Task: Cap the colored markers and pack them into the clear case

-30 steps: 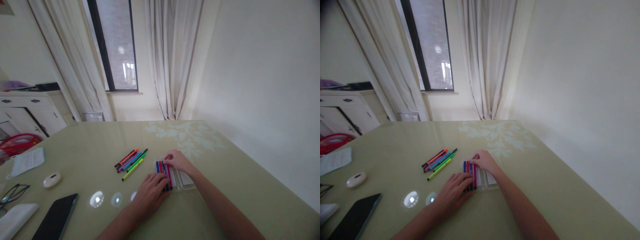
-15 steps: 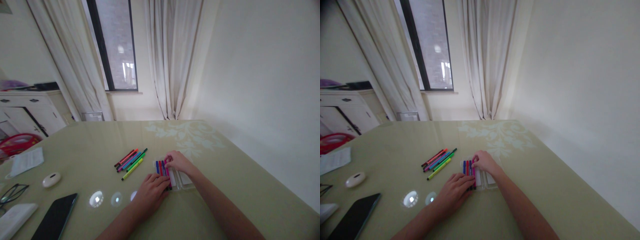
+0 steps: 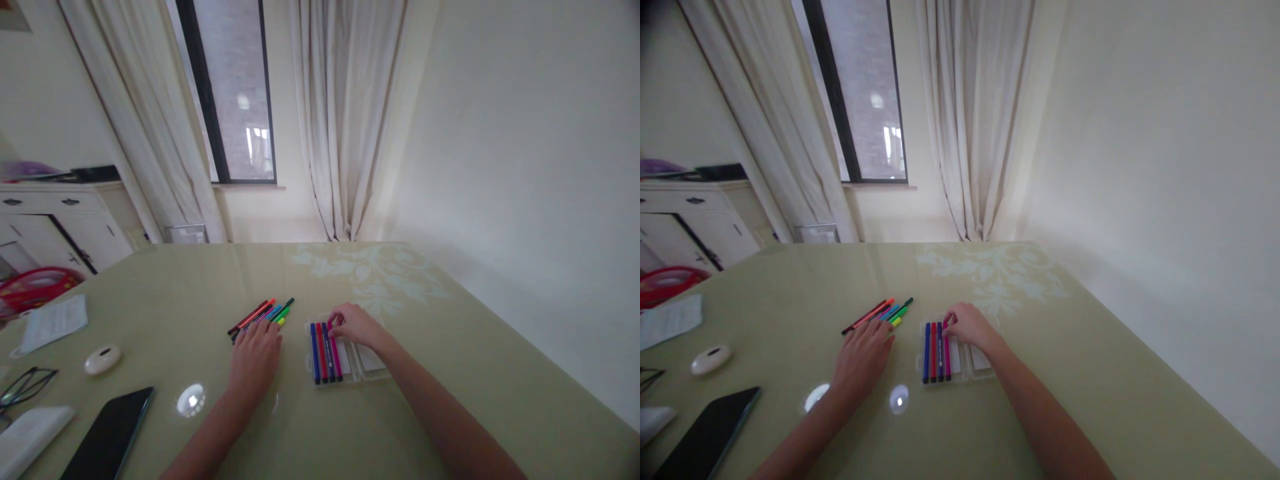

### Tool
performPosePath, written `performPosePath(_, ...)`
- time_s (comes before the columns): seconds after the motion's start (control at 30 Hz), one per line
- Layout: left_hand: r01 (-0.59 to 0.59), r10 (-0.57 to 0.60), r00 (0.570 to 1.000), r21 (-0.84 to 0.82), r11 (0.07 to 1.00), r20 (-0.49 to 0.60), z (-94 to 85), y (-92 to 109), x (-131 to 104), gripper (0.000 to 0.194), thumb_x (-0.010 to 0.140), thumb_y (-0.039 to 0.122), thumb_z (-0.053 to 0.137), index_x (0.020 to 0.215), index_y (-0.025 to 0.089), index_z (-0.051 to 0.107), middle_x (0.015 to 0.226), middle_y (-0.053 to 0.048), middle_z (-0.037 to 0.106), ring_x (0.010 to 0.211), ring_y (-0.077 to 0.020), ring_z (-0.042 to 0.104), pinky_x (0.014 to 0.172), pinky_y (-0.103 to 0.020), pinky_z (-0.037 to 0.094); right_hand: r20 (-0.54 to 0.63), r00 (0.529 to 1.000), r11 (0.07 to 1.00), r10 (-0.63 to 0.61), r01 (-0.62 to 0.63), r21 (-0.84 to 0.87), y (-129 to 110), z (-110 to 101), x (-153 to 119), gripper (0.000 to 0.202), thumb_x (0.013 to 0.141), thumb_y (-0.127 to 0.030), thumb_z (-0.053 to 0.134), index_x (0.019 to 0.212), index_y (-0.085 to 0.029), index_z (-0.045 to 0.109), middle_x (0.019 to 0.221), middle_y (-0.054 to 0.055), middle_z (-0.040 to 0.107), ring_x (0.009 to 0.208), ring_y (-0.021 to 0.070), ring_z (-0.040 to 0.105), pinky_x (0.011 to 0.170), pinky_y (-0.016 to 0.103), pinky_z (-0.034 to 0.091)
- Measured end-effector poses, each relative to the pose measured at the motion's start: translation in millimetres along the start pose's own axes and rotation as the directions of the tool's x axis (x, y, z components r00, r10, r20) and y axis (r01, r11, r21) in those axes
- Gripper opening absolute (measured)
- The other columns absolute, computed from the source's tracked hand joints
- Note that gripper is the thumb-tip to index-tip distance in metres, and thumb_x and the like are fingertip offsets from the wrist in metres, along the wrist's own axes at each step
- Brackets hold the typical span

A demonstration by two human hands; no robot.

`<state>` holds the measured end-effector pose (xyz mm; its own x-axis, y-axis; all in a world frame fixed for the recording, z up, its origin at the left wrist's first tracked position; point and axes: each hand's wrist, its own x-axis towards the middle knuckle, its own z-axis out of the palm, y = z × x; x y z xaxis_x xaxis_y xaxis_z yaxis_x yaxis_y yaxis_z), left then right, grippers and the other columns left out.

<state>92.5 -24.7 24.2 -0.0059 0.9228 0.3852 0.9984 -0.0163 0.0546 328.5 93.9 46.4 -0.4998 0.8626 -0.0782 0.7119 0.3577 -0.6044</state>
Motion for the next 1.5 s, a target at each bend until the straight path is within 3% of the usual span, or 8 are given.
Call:
performPosePath(0.17, 0.046, -0.057, 0.994, 0.120, 0.992, 0.097, 2.0, -16.2, 1.2, 0.021, 0.097, 0.018, 0.047, 0.102, 0.017, 0.068, 0.111, -0.016, 0.071, 0.109, -0.0346, 0.063, 0.091, -0.047, 0.049, -0.036, 0.999, 1.000, 0.020, -0.020, 0.004, -2.7, -4.2, -0.1, 0.027, 0.075, -0.026, 0.082, 0.100, -0.019, 0.079, 0.087, 0.006, 0.079, 0.080, 0.0215, 0.071, 0.069, 0.027, 0.047)
performPosePath(0.4, 0.069, -0.044, 0.993, -0.234, 0.970, 0.111, 8.1, -4.9, 1.4, 0.020, 0.098, 0.028, 0.046, 0.089, 0.021, 0.062, 0.093, -0.010, 0.071, 0.092, -0.0288, 0.066, 0.084, -0.042, 0.050, -0.158, 0.981, 0.986, -0.114, 0.131, 0.103, -14.0, -10.8, -1.7, 0.020, 0.087, -0.030, 0.070, 0.098, -0.017, 0.078, 0.089, 0.008, 0.078, 0.082, 0.0203, 0.070, 0.075, 0.030, 0.050)
performPosePath(0.57, 0.109, -0.048, 0.993, -0.712, 0.693, 0.105, 2.9, 18.9, -0.8, 0.029, 0.103, 0.044, 0.043, 0.098, 0.022, 0.061, 0.091, -0.004, 0.071, 0.081, -0.0212, 0.066, 0.074, -0.032, 0.049, -0.097, 0.964, 0.886, -0.249, 0.267, 0.380, -29.7, 0.3, -5.9, 0.024, 0.086, -0.038, 0.072, 0.099, -0.018, 0.077, 0.091, 0.006, 0.078, 0.081, 0.0196, 0.071, 0.075, 0.030, 0.054)
performPosePath(0.77, 0.109, -0.059, 0.994, -0.869, 0.483, 0.092, -8.8, 40.2, -5.0, 0.034, 0.102, 0.049, 0.046, 0.099, 0.021, 0.065, 0.086, -0.002, 0.069, 0.078, -0.0189, 0.063, 0.070, -0.028, 0.049, -0.110, 0.971, 0.704, -0.210, 0.229, 0.672, -43.2, 7.5, -9.9, 0.039, 0.077, -0.049, 0.081, 0.099, -0.017, 0.077, 0.089, 0.006, 0.078, 0.085, 0.0212, 0.073, 0.080, 0.033, 0.056)
performPosePath(0.93, 0.041, 0.091, 0.990, -0.825, 0.563, 0.111, -7.3, 47.8, -15.1, 0.038, 0.106, 0.046, 0.036, 0.112, 0.022, 0.066, 0.101, -0.006, 0.072, 0.092, -0.0220, 0.066, 0.082, -0.034, 0.053, -0.140, 0.977, 0.759, -0.159, 0.212, 0.616, -25.3, -16.3, -4.3, 0.039, 0.080, -0.048, 0.076, 0.101, -0.016, 0.079, 0.083, 0.005, 0.076, 0.077, 0.0185, 0.069, 0.075, 0.032, 0.056)
performPosePath(1.07, -0.198, 0.295, 0.955, -0.680, 0.706, 0.028, 4.2, 60.0, -27.1, 0.030, 0.104, 0.038, 0.046, 0.127, 0.024, 0.061, 0.126, -0.011, 0.068, 0.117, -0.0264, 0.062, 0.103, -0.045, 0.050, -0.116, 0.988, 0.850, -0.098, 0.143, 0.507, 6.1, -30.3, 3.9, 0.031, 0.080, -0.041, 0.074, 0.096, -0.015, 0.080, 0.073, 0.003, 0.073, 0.066, 0.0163, 0.065, 0.067, 0.029, 0.054)
performPosePath(1.27, -0.350, 0.434, 0.899, -0.500, 0.792, 0.058, 11.6, 67.0, -32.9, 0.057, 0.099, 0.031, 0.058, 0.152, 0.024, 0.039, 0.154, -0.011, 0.051, 0.137, -0.0290, 0.052, 0.113, -0.049, 0.044, 0.024, 1.000, 0.931, -0.007, -0.002, 0.364, 20.9, -9.7, 6.7, 0.019, 0.078, -0.023, 0.073, 0.095, -0.015, 0.076, 0.070, 0.003, 0.075, 0.063, 0.0168, 0.068, 0.060, 0.025, 0.051)
performPosePath(1.5, -0.422, 0.480, 0.873, -0.359, 0.832, 0.087, 7.4, 60.0, -28.6, 0.046, 0.101, 0.027, 0.054, 0.146, 0.029, 0.050, 0.154, -0.004, 0.053, 0.129, -0.0288, 0.056, 0.106, -0.047, 0.045, -0.064, 0.998, 0.994, -0.028, 0.034, 0.105, 12.3, 2.2, 6.9, 0.010, 0.078, -0.021, 0.075, 0.085, -0.015, 0.079, 0.081, 0.008, 0.079, 0.076, 0.0199, 0.073, 0.070, 0.026, 0.052)
